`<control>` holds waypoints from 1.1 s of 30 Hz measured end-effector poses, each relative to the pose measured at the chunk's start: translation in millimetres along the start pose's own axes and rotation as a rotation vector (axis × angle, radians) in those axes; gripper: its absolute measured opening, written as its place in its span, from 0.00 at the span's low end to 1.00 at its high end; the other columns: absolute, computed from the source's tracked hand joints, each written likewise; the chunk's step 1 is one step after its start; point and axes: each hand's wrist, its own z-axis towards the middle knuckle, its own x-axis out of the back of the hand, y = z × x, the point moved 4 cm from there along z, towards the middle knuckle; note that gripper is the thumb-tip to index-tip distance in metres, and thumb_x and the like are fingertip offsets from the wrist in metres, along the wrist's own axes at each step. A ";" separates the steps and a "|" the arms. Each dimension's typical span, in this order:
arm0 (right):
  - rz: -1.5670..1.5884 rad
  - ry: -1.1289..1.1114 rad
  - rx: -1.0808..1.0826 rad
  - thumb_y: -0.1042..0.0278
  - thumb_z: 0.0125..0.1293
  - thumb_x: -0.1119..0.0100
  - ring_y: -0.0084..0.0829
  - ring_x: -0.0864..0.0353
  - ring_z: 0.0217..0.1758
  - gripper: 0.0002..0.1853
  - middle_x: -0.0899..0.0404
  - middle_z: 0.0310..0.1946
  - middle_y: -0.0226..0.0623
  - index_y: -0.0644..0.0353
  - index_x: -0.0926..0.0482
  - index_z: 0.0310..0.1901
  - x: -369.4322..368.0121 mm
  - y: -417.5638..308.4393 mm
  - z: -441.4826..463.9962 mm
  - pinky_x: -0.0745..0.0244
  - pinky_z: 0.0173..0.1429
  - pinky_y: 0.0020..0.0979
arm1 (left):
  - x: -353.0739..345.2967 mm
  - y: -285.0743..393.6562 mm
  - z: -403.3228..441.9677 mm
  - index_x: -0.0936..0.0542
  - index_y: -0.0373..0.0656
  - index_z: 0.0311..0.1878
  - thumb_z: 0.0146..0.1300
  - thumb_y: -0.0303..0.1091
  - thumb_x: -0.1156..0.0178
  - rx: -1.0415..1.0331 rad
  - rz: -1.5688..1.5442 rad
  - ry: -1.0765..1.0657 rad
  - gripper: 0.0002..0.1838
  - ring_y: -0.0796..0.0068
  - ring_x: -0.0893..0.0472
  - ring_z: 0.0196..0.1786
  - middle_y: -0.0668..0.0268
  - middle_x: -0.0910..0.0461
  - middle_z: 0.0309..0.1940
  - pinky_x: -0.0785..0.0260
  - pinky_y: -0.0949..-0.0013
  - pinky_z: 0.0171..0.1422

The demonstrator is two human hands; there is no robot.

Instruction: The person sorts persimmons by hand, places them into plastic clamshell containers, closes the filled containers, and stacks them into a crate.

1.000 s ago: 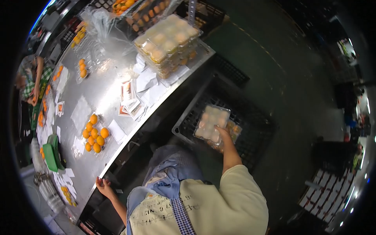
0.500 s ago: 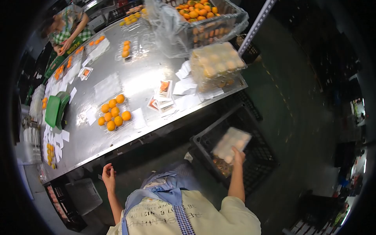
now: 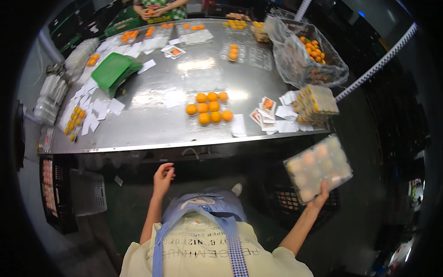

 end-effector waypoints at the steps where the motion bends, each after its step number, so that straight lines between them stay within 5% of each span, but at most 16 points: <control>1: -0.027 -0.056 0.005 0.61 0.61 0.41 0.40 0.24 0.52 0.30 0.28 0.54 0.46 0.71 0.34 0.60 -31.1 19.5 -7.5 0.27 0.57 0.37 | -0.3 7.4 1.0 0.24 0.42 0.51 0.64 0.28 0.44 -0.008 -0.033 -0.044 0.12 0.80 0.21 0.34 0.67 0.22 0.37 0.28 0.78 0.37; 5: -0.252 -0.358 -0.099 0.67 0.53 0.36 0.36 0.23 0.49 0.28 0.24 0.49 0.42 0.71 0.30 0.55 -150.0 97.5 -39.9 0.28 0.55 0.34 | 2.4 45.7 13.5 0.24 0.41 0.52 0.65 0.33 0.43 -0.039 -0.147 -0.127 0.14 0.80 0.21 0.34 0.66 0.22 0.38 0.28 0.78 0.37; 8: -0.352 -0.708 -0.291 0.63 0.50 0.34 0.32 0.22 0.44 0.28 0.22 0.44 0.40 0.70 0.27 0.52 -240.1 159.3 -69.2 0.27 0.50 0.33 | 23.3 67.1 35.7 0.34 0.45 0.65 0.70 0.40 0.49 -0.078 -0.239 -0.157 0.23 0.76 0.23 0.44 0.59 0.27 0.53 0.29 0.75 0.44; 14: -0.491 -1.261 -0.630 0.59 0.46 0.28 0.30 0.22 0.44 0.33 0.22 0.43 0.39 0.69 0.26 0.52 -386.8 267.7 -122.0 0.26 0.51 0.32 | 112.2 82.1 71.8 0.46 0.51 0.73 0.71 0.61 0.66 -0.015 -0.589 0.146 0.34 0.67 0.30 0.55 0.56 0.38 0.65 0.34 0.65 0.56; 17: -0.637 -1.453 -0.722 0.59 0.46 0.28 0.29 0.22 0.43 0.31 0.21 0.42 0.38 0.70 0.24 0.49 -448.3 307.9 -134.2 0.26 0.50 0.30 | 156.5 67.8 79.5 0.36 0.46 0.67 0.71 0.59 0.65 0.002 -0.659 0.221 0.32 0.70 0.28 0.53 0.60 0.31 0.59 0.33 0.64 0.55; 23: -0.859 -1.831 -0.623 0.53 0.50 0.29 0.27 0.22 0.44 0.31 0.20 0.40 0.37 0.67 0.23 0.50 -549.1 391.2 -128.7 0.27 0.49 0.28 | 212.4 46.0 103.3 0.33 0.41 0.63 0.72 0.51 0.59 0.055 -0.626 0.375 0.26 0.74 0.21 0.42 0.62 0.24 0.45 0.24 0.67 0.44; 27: -0.988 -1.895 -0.414 0.41 0.51 0.33 0.30 0.22 0.45 0.34 0.20 0.42 0.41 0.65 0.23 0.50 -608.0 422.2 -124.6 0.27 0.49 0.30 | 219.1 30.3 124.9 0.36 0.39 0.65 0.73 0.45 0.58 0.086 -0.703 0.375 0.24 0.70 0.19 0.39 0.59 0.24 0.46 0.21 0.63 0.45; 33: -1.201 -1.849 -0.219 0.38 0.52 0.37 0.39 0.25 0.53 0.36 0.23 0.47 0.46 0.65 0.24 0.51 -642.5 472.9 -110.4 0.32 0.57 0.36 | 236.4 20.5 162.6 0.42 0.42 0.69 0.73 0.41 0.58 0.183 -0.752 0.193 0.24 0.60 0.19 0.43 0.54 0.27 0.48 0.21 0.61 0.46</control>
